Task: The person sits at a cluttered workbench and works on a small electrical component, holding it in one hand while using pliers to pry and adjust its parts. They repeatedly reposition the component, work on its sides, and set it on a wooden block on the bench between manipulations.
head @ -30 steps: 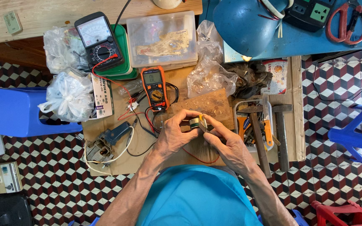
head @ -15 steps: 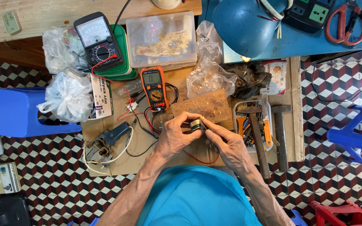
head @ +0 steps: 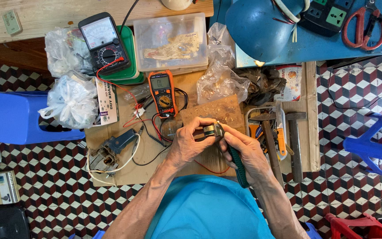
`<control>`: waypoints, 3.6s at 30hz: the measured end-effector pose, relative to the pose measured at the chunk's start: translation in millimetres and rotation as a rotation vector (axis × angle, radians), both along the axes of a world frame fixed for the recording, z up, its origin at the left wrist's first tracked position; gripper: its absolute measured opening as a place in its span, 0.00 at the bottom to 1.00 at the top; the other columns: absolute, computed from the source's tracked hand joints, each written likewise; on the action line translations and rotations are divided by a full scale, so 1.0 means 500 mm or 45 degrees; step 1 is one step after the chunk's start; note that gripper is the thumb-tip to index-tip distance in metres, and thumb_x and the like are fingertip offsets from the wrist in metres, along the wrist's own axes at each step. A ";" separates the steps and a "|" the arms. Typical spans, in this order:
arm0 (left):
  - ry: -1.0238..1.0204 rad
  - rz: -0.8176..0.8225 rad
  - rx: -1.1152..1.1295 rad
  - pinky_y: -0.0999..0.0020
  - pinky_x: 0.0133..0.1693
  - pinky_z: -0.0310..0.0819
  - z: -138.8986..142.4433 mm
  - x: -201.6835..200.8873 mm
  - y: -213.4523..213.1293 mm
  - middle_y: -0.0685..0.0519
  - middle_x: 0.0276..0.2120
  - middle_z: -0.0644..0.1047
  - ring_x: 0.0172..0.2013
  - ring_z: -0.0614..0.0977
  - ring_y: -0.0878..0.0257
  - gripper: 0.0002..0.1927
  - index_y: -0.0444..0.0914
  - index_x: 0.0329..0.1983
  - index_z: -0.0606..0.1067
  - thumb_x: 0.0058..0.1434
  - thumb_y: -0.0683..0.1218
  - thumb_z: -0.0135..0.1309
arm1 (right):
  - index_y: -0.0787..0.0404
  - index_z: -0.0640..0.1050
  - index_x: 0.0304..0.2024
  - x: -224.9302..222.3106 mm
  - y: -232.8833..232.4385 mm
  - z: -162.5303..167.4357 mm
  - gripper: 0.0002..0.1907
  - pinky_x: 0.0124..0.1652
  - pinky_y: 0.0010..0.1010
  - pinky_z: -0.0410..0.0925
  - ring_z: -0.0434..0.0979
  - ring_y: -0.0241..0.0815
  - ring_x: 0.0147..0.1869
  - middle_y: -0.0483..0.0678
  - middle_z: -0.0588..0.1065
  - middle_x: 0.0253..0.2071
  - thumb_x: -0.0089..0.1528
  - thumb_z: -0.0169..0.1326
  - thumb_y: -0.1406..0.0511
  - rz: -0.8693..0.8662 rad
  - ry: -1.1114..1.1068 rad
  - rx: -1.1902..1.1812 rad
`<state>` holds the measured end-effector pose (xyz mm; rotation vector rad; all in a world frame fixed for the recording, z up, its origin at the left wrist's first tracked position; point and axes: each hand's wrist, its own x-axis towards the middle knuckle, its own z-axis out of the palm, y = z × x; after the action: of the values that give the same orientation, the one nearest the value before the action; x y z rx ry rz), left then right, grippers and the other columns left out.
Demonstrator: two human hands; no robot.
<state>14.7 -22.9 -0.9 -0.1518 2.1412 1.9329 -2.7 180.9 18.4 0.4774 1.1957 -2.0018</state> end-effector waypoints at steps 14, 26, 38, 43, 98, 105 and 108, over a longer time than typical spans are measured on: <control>0.125 0.022 -0.253 0.67 0.44 0.84 0.009 0.004 -0.001 0.50 0.43 0.81 0.42 0.85 0.61 0.21 0.39 0.53 0.77 0.55 0.42 0.65 | 0.56 0.69 0.71 0.007 -0.009 0.001 0.29 0.27 0.19 0.64 0.68 0.28 0.28 0.43 0.76 0.32 0.66 0.53 0.63 0.226 0.184 0.334; 0.119 0.148 -0.229 0.67 0.47 0.84 0.004 0.001 0.026 0.49 0.43 0.84 0.45 0.87 0.60 0.19 0.38 0.51 0.76 0.57 0.44 0.65 | 0.60 0.74 0.67 0.017 -0.030 0.001 0.24 0.23 0.20 0.62 0.69 0.29 0.28 0.42 0.72 0.30 0.68 0.52 0.63 -0.029 0.214 0.229; -0.030 0.280 0.050 0.65 0.54 0.82 0.002 0.007 0.034 0.48 0.61 0.76 0.53 0.83 0.59 0.22 0.37 0.52 0.70 0.58 0.45 0.65 | 0.66 0.64 0.72 -0.020 0.011 -0.023 0.30 0.21 0.19 0.61 0.67 0.28 0.28 0.45 0.74 0.33 0.70 0.46 0.60 -0.071 0.138 0.377; 0.074 0.280 0.019 0.62 0.59 0.78 -0.022 -0.001 0.029 0.47 0.59 0.77 0.57 0.81 0.58 0.23 0.38 0.54 0.69 0.59 0.45 0.65 | 0.59 0.59 0.75 -0.039 0.017 -0.027 0.33 0.22 0.21 0.63 0.66 0.29 0.26 0.45 0.74 0.33 0.69 0.44 0.58 0.110 0.149 0.520; 0.359 0.387 -0.444 0.63 0.50 0.81 -0.023 -0.003 0.082 0.50 0.51 0.77 0.52 0.83 0.54 0.25 0.39 0.57 0.70 0.58 0.40 0.66 | 0.55 0.76 0.65 0.009 -0.065 -0.003 0.22 0.24 0.19 0.61 0.67 0.27 0.27 0.39 0.71 0.29 0.68 0.51 0.62 -0.029 0.329 0.464; 0.330 0.364 -0.506 0.60 0.55 0.77 -0.022 -0.006 0.079 0.47 0.57 0.72 0.57 0.78 0.51 0.34 0.43 0.65 0.70 0.55 0.41 0.68 | 0.63 0.73 0.66 -0.006 -0.043 0.010 0.24 0.19 0.22 0.60 0.68 0.30 0.25 0.43 0.71 0.30 0.68 0.50 0.63 -0.077 0.165 0.242; 0.362 0.325 -0.452 0.60 0.57 0.75 -0.038 0.001 0.071 0.45 0.57 0.72 0.58 0.78 0.51 0.33 0.41 0.63 0.70 0.55 0.41 0.68 | 0.65 0.71 0.68 -0.014 -0.036 0.011 0.25 0.20 0.20 0.60 0.67 0.29 0.26 0.43 0.71 0.31 0.68 0.49 0.64 -0.111 0.152 0.106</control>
<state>15.1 12.5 -20.0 -0.2371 2.7653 1.7676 -9.7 163.2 24.0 0.4636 1.3561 -2.0857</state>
